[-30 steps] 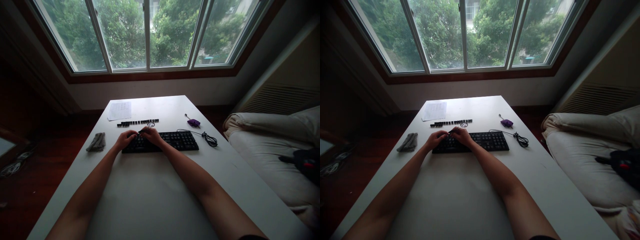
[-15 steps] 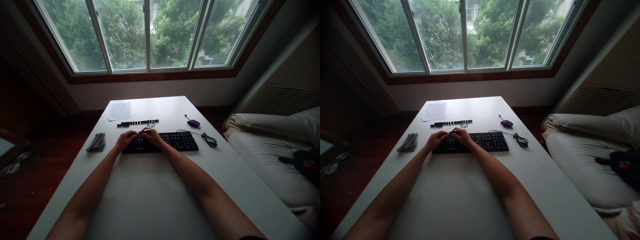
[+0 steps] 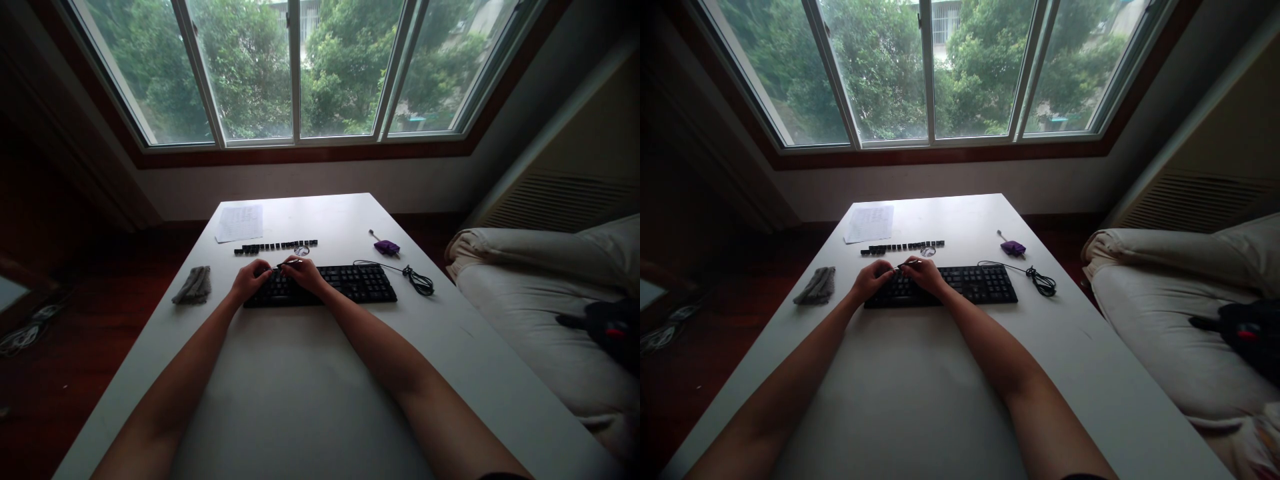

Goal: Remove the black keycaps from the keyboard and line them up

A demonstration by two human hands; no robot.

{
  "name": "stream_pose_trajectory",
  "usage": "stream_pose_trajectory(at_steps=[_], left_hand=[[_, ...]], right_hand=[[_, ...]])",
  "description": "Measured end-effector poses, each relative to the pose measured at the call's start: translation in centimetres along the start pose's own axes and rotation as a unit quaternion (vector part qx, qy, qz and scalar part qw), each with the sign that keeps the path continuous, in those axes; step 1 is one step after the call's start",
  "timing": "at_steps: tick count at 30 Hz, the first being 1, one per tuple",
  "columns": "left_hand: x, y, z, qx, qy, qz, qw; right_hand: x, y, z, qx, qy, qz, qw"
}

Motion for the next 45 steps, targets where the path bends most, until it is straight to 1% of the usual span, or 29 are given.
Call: stream_pose_trajectory(at_steps=[4, 9, 17, 21, 25, 32, 37, 41, 45], left_hand=[[0.1, 0.0, -0.2, 0.006, 0.004, 0.011, 1.000], [-0.1, 0.1, -0.6, 0.013, -0.007, 0.004, 1.000], [0.1, 0.2, -1.3, 0.030, -0.012, 0.016, 0.999], [0.1, 0.2, -1.4, 0.033, -0.022, 0.014, 0.999], [0.1, 0.2, -0.9, 0.026, -0.019, 0.013, 0.999], [0.4, 0.1, -0.3, 0.022, -0.022, 0.014, 0.999], [0.4, 0.1, -1.0, 0.046, -0.030, 0.015, 0.998], [0.3, 0.0, -1.8, 0.065, -0.057, 0.019, 0.996], [0.3, 0.0, -2.1, 0.064, -0.060, 0.027, 0.996]], right_hand=[[-0.1, 0.0, 0.1, -0.006, 0.032, -0.004, 0.999], [-0.1, 0.0, 0.3, -0.002, 0.050, -0.003, 0.999], [-0.1, 0.0, 1.0, -0.015, 0.075, -0.001, 0.997], [-0.1, 0.1, 1.2, -0.018, 0.074, -0.006, 0.997], [-0.2, 0.1, 1.1, -0.010, 0.061, -0.006, 0.998], [0.1, 0.1, 0.8, -0.005, 0.063, 0.018, 0.998], [0.4, 0.1, 0.5, 0.007, 0.035, 0.031, 0.999], [0.5, 0.1, 0.5, 0.002, 0.045, 0.042, 0.998], [0.3, 0.0, 0.6, -0.007, 0.052, 0.030, 0.998]])
Point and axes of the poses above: each hand's wrist, its own y-axis away from the middle knuckle, its own x-axis out of the palm, z = x × y, the point moved 9 cm from there along -y, towards the middle knuckle, and after that the axes turned 8 degrees about -y, right-handed, at the moved point
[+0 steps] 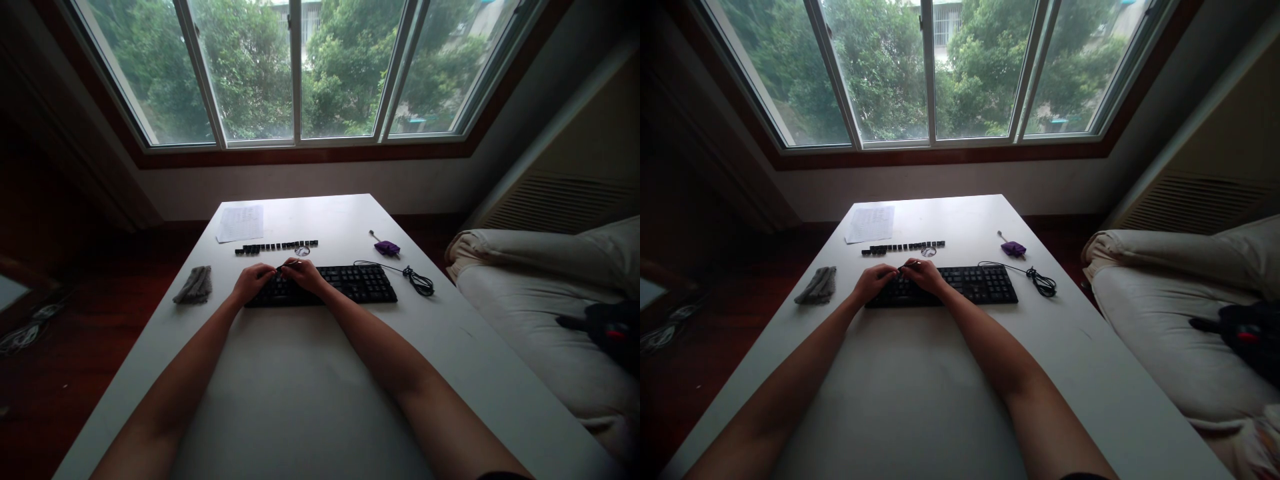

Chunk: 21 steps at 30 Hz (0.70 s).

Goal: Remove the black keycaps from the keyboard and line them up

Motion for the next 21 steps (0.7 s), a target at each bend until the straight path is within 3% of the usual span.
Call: stream_pose_trajectory(at_steps=[13, 21], left_hand=[[0.3, 0.1, 1.1, -0.017, 0.017, 0.007, 1.000], [0.2, 0.1, 0.4, 0.009, 0.029, -0.003, 1.000]], right_hand=[[0.1, 0.0, -0.1, -0.003, -0.018, 0.004, 1.000], [-0.2, 0.1, 0.2, 0.006, -0.005, -0.011, 1.000]])
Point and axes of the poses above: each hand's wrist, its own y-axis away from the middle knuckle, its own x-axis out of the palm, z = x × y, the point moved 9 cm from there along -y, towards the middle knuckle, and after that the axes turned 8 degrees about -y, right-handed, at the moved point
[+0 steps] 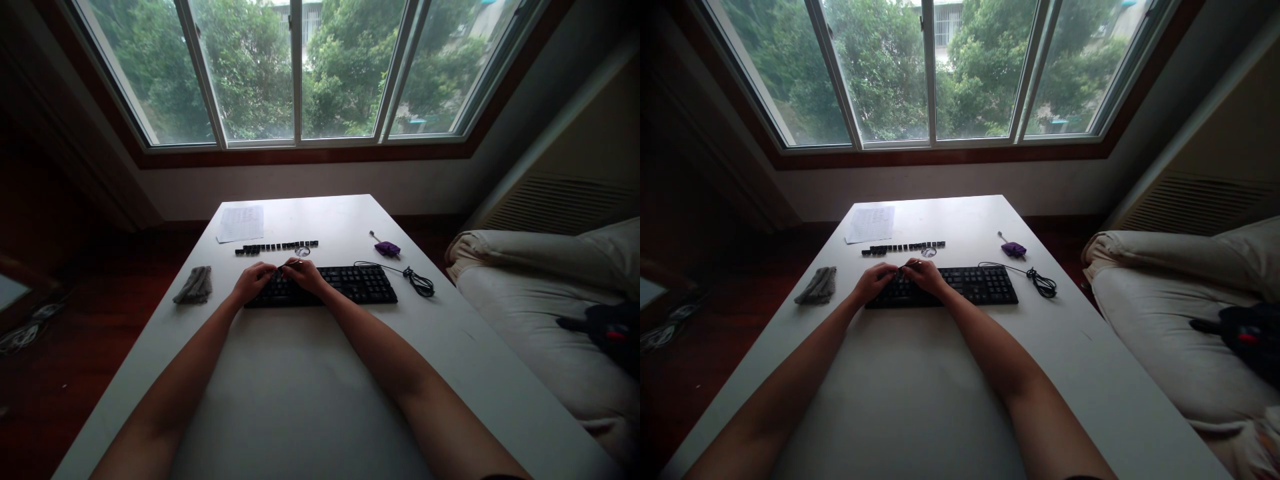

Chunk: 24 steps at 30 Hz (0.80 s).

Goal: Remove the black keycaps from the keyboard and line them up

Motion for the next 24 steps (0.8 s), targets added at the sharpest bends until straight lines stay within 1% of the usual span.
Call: stream_pose_trajectory(at_steps=[7, 17, 24], left_hand=[[-0.43, 0.17, -0.11, -0.009, 0.027, -0.009, 1.000], [-0.72, 0.18, -0.19, 0.000, 0.024, -0.020, 1.000], [-0.65, 0.21, 0.07, -0.010, 0.025, -0.024, 0.999]], right_hand=[[-0.42, -0.02, -0.06, 0.006, 0.017, -0.027, 0.999], [-0.46, -0.01, -0.37, 0.004, 0.011, -0.029, 1.000], [-0.41, 0.00, -0.60, 0.008, 0.019, -0.031, 0.999]])
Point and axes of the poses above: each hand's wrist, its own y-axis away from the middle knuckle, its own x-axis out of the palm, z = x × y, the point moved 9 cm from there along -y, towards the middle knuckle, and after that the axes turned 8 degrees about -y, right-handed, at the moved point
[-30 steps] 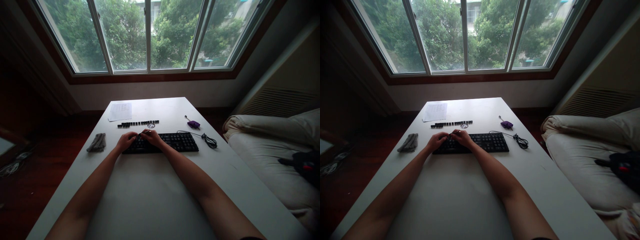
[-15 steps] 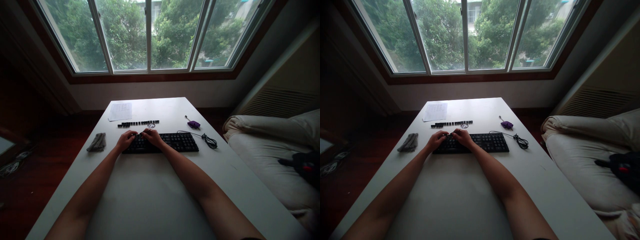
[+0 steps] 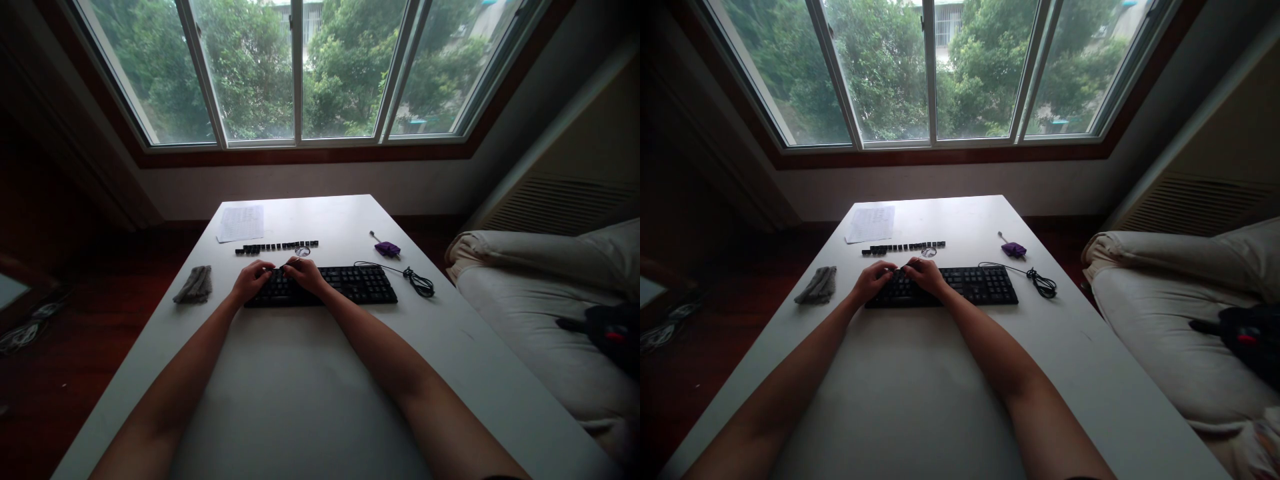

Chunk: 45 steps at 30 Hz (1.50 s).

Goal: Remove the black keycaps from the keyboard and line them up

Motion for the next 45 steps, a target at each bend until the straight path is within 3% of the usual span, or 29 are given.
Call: stream_pose_trajectory(at_steps=[16, 34, 45], left_hand=[[-0.3, 0.0, -0.1, 0.017, -0.011, -0.016, 1.000], [0.3, 0.2, 1.8, -0.046, 0.005, -0.005, 0.999], [0.3, -0.1, 1.5, -0.027, 0.024, -0.009, 0.999]], right_hand=[[-0.2, 0.0, -0.2, 0.014, 0.008, -0.011, 1.000], [-0.4, -0.1, 0.0, 0.007, 0.023, -0.019, 1.000], [-0.3, 0.0, 0.3, 0.011, 0.035, -0.017, 0.999]])
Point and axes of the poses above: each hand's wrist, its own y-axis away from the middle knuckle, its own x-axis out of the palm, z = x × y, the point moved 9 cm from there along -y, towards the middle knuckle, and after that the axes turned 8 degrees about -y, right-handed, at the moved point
